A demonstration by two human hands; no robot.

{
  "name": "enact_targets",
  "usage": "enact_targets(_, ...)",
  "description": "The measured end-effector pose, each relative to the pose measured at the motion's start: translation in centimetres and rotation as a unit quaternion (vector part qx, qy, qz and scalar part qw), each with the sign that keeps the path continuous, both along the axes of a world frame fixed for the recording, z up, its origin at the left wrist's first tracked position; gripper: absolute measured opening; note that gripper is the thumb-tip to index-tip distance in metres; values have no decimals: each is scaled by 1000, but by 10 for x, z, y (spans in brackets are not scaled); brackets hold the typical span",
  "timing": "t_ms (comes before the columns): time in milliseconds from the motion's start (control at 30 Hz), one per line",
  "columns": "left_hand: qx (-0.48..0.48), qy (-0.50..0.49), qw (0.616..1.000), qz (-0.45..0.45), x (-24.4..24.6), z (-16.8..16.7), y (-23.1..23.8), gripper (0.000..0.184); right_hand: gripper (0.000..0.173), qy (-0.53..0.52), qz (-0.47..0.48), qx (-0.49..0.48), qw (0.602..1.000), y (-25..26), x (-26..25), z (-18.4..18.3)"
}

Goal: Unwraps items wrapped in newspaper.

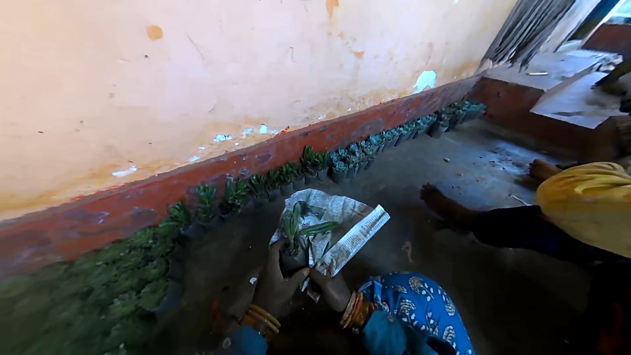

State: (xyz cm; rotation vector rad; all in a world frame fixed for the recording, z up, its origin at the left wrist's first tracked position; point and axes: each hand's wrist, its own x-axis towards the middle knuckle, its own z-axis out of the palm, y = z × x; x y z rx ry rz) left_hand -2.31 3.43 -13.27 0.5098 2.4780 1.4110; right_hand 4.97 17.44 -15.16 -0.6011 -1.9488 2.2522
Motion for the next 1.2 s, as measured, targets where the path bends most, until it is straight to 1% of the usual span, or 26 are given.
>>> enact_targets(133, 1, -34, 999, 3, -5, 3, -2, 96, 20, -9, 19, -6, 1000, -3, 1, 4)
enact_targets(233, -4, -57, 998, 4, -7, 6, -3, 93, 18, -11, 37, 1, 999, -2, 1, 2)
enact_targets(300, -25, -75, 997, 8, -7, 10, -4, 90, 17, -12, 33, -11, 999, -2, 0, 1)
enact_targets(367, -32, -91, 995, 5, -10, 12, -7, 90, 20, -17, 10, -51, 998, -3, -1, 3)
enact_targets(500, -6, -104, 994, -28, -14, 24, -18, 87, 14, -23, -65, -165, 984, -5, -8, 9)
enact_targets(633, -2, -124, 988, -93, -17, 44, -36, 82, 14, -26, -81, -206, 975, -3, -11, 16)
enact_targets(700, -31, -99, 989, -103, -22, 49, -49, 82, 12, -25, -97, -212, 972, 0, -12, 17)
enact_targets(800, -91, -29, 994, -42, -43, 56, -75, 80, 9, -39, -129, -189, 973, 4, -17, 15)
enact_targets(833, -93, -26, 995, -10, -52, 59, -84, 78, 9, -40, -134, -182, 973, 5, -18, 14)
enact_targets(900, -86, -53, 993, 62, -75, 63, -100, 74, 9, -38, -146, -178, 972, 7, -21, 11)
enact_targets(967, -99, -72, 983, 133, -97, 58, -117, 71, 9, -31, -139, -175, 974, 8, -22, 10)
enact_targets(1033, -136, -84, 970, 183, -122, 39, -140, 70, 8, -24, -138, -177, 974, 8, -23, 9)
enact_targets(1133, -216, -118, 943, 226, -145, 8, -164, 69, 5, -21, -147, -178, 973, 6, -25, 8)
enact_targets(1200, -225, -122, 936, 242, -157, -26, -175, 66, 6, -22, -148, -180, 972, 5, -27, 9)
